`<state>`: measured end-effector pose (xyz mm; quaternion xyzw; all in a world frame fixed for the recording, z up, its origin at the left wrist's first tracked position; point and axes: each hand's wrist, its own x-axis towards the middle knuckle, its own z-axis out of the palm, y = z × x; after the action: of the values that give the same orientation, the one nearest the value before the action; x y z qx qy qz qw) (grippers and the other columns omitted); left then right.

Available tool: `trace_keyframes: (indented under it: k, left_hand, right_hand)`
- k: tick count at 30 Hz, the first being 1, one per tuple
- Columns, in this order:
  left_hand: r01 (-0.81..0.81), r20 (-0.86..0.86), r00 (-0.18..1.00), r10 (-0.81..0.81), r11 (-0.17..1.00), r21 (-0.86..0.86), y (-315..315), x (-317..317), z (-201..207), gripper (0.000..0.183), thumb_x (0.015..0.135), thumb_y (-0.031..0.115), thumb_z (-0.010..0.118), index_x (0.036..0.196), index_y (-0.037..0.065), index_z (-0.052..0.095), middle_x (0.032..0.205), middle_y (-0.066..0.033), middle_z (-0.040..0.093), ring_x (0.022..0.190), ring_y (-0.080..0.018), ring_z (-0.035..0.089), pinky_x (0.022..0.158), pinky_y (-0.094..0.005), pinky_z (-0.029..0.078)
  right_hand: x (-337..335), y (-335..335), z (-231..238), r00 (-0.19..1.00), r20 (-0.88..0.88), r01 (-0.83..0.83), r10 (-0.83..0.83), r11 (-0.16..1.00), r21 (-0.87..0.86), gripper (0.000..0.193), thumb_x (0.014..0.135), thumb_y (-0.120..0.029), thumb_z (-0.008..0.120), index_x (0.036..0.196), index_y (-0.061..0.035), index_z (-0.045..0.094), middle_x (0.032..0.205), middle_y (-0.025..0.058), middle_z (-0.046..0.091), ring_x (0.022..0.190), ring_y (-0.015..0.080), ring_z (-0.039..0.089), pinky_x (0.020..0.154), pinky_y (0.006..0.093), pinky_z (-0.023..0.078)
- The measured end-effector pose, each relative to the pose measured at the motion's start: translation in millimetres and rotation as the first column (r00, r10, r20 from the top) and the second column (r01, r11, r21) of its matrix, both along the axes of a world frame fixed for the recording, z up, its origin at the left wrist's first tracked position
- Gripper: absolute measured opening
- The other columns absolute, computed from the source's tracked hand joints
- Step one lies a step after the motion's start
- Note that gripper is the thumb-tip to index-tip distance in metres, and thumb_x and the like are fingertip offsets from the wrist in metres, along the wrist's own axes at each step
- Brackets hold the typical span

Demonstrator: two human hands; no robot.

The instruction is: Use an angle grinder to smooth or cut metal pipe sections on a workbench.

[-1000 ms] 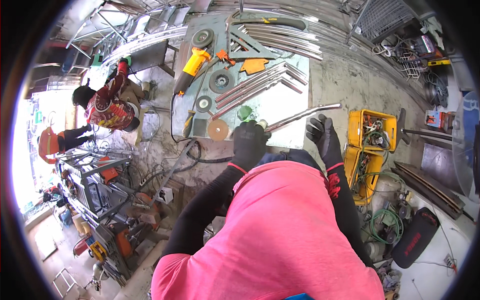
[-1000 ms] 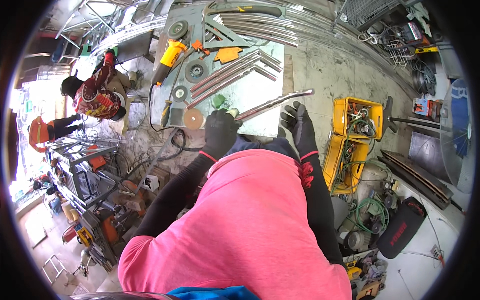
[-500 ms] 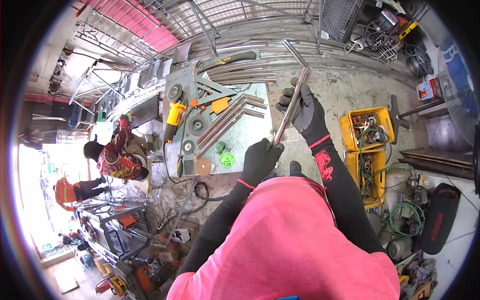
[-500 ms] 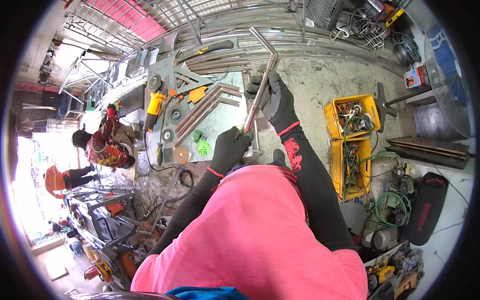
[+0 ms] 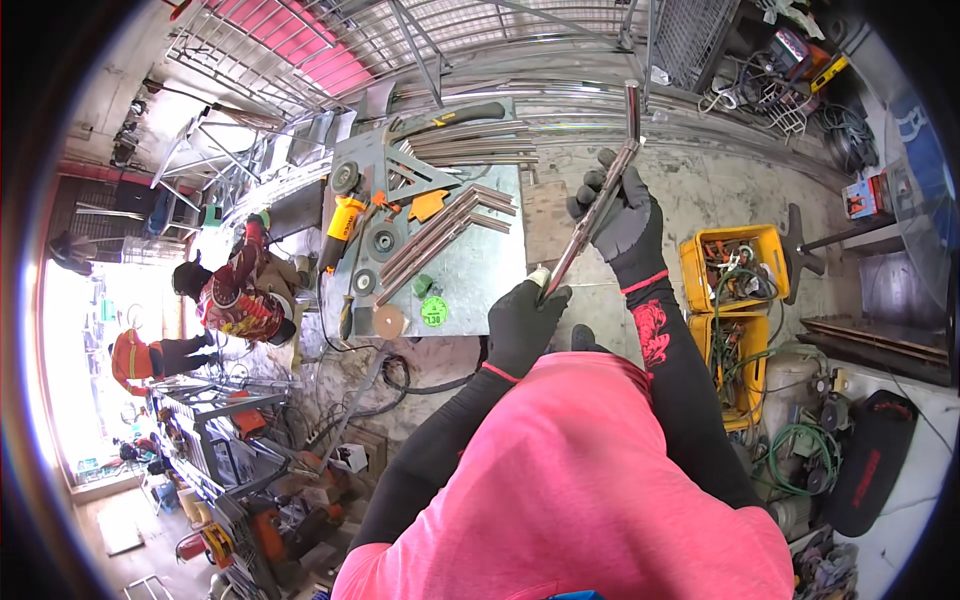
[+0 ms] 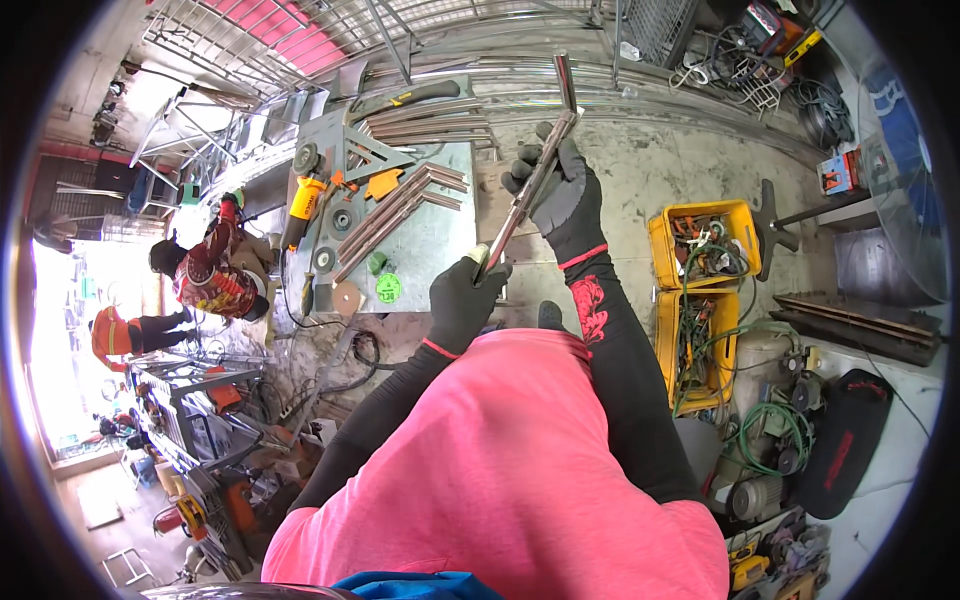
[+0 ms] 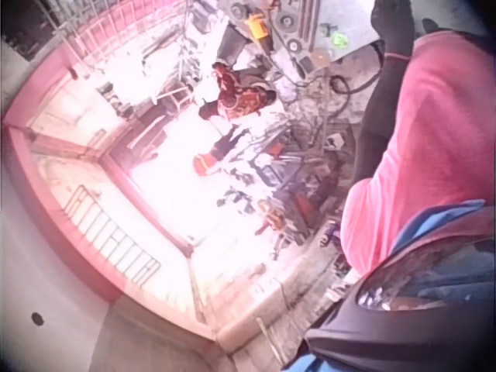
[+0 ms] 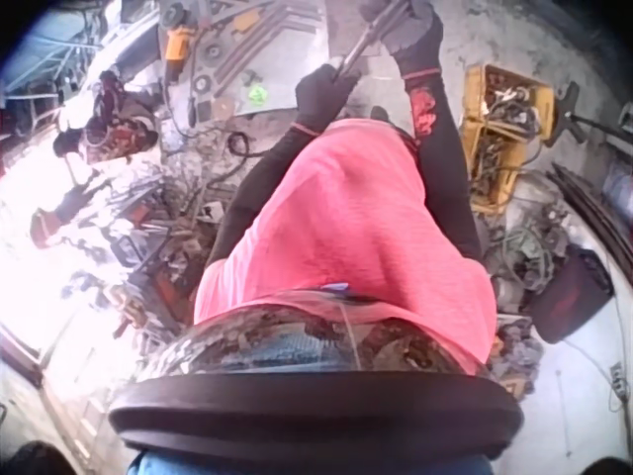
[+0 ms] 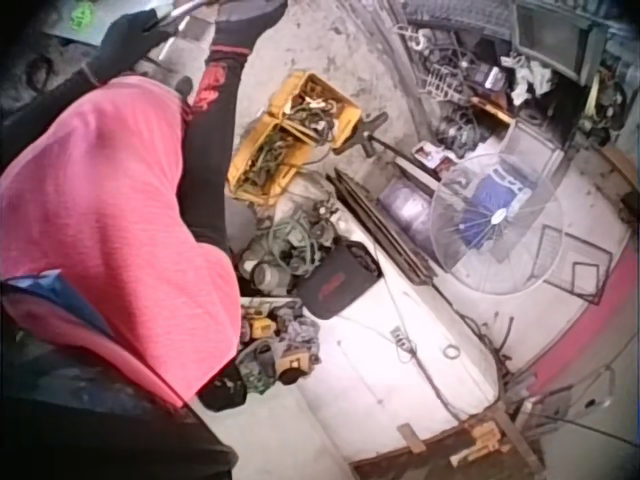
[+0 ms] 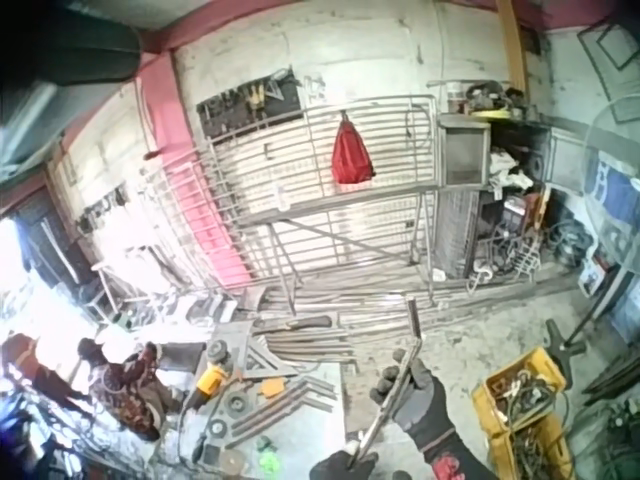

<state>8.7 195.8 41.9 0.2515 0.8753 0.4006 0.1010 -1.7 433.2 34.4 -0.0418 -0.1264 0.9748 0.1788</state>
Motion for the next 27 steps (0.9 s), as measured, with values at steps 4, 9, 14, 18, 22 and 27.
trace_keyframes:
  k: [4,9,14,18,22,27]
  left_hand:
    - [-0.037,0.378,0.926,-0.013,0.992,0.124,6,20,3,0.041,0.107,0.038,0.076,0.118,-0.002,0.075,0.082,-0.0082,0.074,0.076,-0.0176,0.071,0.067,-0.0379,0.055]
    - [-0.184,0.729,0.636,-0.254,0.867,0.463,-6,29,-43,0.057,0.115,0.048,0.06,0.143,-0.001,0.066,0.113,-0.0135,0.077,0.095,-0.0249,0.076,0.081,-0.0384,0.064]
    - [-0.325,0.758,0.495,-0.426,0.718,0.616,-14,20,-70,0.084,0.118,0.071,0.039,0.156,-0.003,0.054,0.13,-0.021,0.072,0.112,-0.0333,0.076,0.097,-0.0537,0.067]
    - [-0.343,0.79,0.474,-0.389,0.745,0.573,-7,25,-64,0.086,0.117,0.07,0.04,0.158,-0.005,0.054,0.131,-0.0189,0.074,0.111,-0.0302,0.075,0.099,-0.0476,0.063]
    - [-0.197,0.749,0.411,-0.52,0.752,0.629,6,30,-50,0.073,0.119,0.055,0.051,0.157,-0.007,0.053,0.126,-0.0169,0.074,0.107,-0.0235,0.073,0.094,-0.0388,0.062]
    - [-0.301,0.777,0.237,-0.583,0.717,0.629,9,43,-23,0.055,0.114,0.033,0.068,0.144,-0.014,0.059,0.11,-0.0129,0.071,0.097,-0.0146,0.067,0.084,-0.0288,0.058]
  right_hand:
    - [12,22,0,0.986,-0.128,-0.106,0.103,0.994,-0.016,0.044,0.119,-0.041,0.06,0.149,-0.0098,0.065,0.115,0.0146,0.076,0.1,0.0311,0.075,0.097,0.0579,0.062]
    - [20,47,2,0.977,-0.122,-0.169,0.177,0.983,0.075,0.047,0.122,-0.039,0.05,0.154,-0.007,0.062,0.115,0.0107,0.073,0.1,0.0287,0.075,0.095,0.0561,0.062]
    - [19,58,1,0.955,-0.139,-0.251,0.261,0.964,0.085,0.052,0.122,-0.041,0.051,0.154,-0.0014,0.061,0.115,0.0136,0.074,0.099,0.0295,0.076,0.096,0.0573,0.06]
    - [18,59,1,0.944,-0.152,-0.285,0.294,0.956,0.074,0.051,0.121,-0.041,0.052,0.153,-0.0022,0.062,0.115,0.0141,0.074,0.1,0.0303,0.076,0.097,0.0583,0.06]
    - [20,55,-1,0.947,-0.141,-0.286,0.289,0.957,0.046,0.05,0.121,-0.042,0.053,0.151,-0.0034,0.063,0.113,0.0136,0.075,0.1,0.0309,0.076,0.097,0.0584,0.06]
    - [24,49,-2,0.94,-0.147,-0.306,0.308,0.951,0.035,0.05,0.121,-0.043,0.052,0.152,-0.005,0.064,0.112,0.0126,0.075,0.098,0.0308,0.075,0.094,0.0575,0.059]
